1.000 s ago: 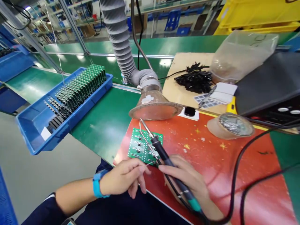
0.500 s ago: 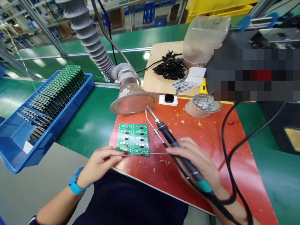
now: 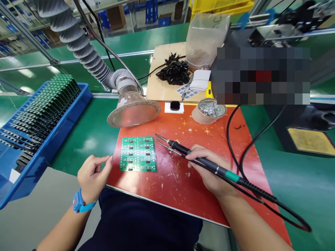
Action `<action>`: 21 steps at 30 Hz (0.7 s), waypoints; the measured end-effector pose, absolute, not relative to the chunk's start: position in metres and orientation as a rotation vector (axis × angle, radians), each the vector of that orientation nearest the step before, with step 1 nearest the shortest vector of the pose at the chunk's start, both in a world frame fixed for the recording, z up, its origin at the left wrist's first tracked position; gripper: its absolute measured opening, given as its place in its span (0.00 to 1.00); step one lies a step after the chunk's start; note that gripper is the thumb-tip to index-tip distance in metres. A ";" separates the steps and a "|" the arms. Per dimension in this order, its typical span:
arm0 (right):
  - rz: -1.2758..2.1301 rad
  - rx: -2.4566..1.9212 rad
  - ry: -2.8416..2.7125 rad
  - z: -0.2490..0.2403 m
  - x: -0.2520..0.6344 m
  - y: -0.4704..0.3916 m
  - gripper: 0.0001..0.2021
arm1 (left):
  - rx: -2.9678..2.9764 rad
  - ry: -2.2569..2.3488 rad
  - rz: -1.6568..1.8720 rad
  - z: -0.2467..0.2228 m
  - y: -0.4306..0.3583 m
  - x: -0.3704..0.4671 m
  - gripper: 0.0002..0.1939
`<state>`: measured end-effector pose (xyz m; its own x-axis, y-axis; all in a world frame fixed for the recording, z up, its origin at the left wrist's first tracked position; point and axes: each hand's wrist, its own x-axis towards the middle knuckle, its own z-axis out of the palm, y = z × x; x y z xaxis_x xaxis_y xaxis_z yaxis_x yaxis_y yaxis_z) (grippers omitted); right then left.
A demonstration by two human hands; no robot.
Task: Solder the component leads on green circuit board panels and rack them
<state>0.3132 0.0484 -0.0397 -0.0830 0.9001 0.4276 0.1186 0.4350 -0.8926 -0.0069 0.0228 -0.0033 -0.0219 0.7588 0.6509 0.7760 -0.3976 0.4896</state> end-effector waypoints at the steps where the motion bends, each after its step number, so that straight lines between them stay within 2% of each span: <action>1: 0.862 -0.938 -1.509 -0.040 0.312 0.049 0.03 | -2.186 -1.699 -1.419 -0.003 0.024 -0.007 0.04; 21: 0.976 -1.016 -1.511 -0.038 0.307 0.049 0.02 | -2.228 -1.705 -1.333 0.002 0.033 -0.005 0.02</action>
<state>0.3072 0.0488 -0.0375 -0.1184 0.9463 0.3009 0.1145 0.3140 -0.9425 -0.0049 0.0331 0.0018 0.0294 0.7718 0.6352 0.8026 -0.3970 0.4453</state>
